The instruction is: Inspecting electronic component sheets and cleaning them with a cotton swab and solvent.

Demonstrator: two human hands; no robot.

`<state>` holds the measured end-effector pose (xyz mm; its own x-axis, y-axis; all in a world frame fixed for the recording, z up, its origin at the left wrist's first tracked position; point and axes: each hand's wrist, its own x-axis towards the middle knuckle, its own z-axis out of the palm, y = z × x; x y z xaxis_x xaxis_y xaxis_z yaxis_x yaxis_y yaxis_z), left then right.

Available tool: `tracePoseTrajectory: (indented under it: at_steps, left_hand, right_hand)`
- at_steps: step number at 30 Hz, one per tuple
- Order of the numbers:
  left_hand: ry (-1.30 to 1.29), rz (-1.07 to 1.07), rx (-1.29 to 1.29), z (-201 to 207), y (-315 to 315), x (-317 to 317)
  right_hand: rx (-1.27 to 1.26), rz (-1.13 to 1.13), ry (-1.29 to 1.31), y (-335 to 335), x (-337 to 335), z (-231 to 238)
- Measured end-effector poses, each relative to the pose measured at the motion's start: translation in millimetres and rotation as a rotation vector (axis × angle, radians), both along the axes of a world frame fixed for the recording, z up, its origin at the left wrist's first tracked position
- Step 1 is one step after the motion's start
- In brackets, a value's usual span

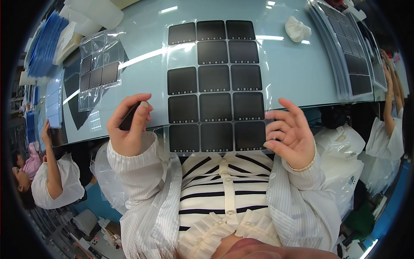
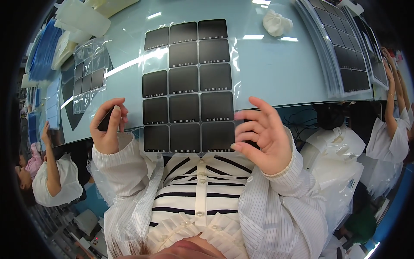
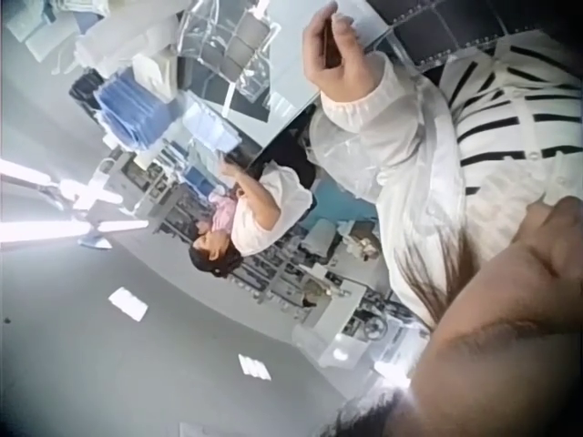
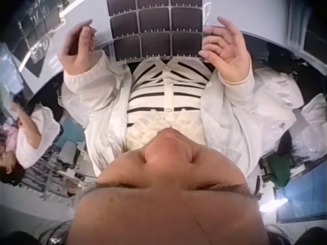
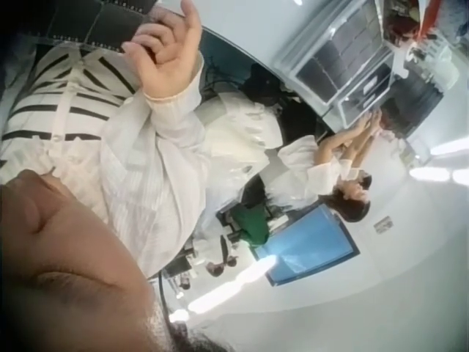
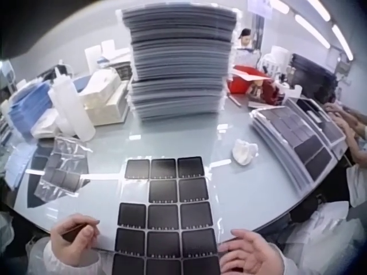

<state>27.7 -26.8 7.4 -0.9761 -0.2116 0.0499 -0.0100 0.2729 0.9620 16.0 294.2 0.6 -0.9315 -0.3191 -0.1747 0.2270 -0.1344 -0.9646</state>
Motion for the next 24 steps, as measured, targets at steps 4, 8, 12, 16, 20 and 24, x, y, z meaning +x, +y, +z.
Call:
tracePoseTrajectory:
  at_steps: [4,8,12,16,20,24]
  left_hand:
    - [0.099,-0.298,-0.279,17,21,-15]
    - [0.070,-0.453,-0.457,18,49,-25]
    - [0.057,-0.456,-0.632,11,57,-31]
    - [0.097,-0.456,-0.755,14,54,-36]
    - [0.113,-0.481,-0.649,15,55,-36]
    - [0.029,-0.454,-0.611,13,53,-40]
  right_hand:
    - [-0.046,0.105,-0.161,0,-5,-8]
    - [-0.036,0.175,-0.258,-16,-13,-3]
    - [-0.039,0.253,-0.250,-41,-19,-5]
    - [-0.109,0.320,-0.258,-48,-29,-2]
    - [-0.227,0.368,-0.216,-55,-32,4]
    - [-0.193,0.451,-0.178,-60,-43,4]
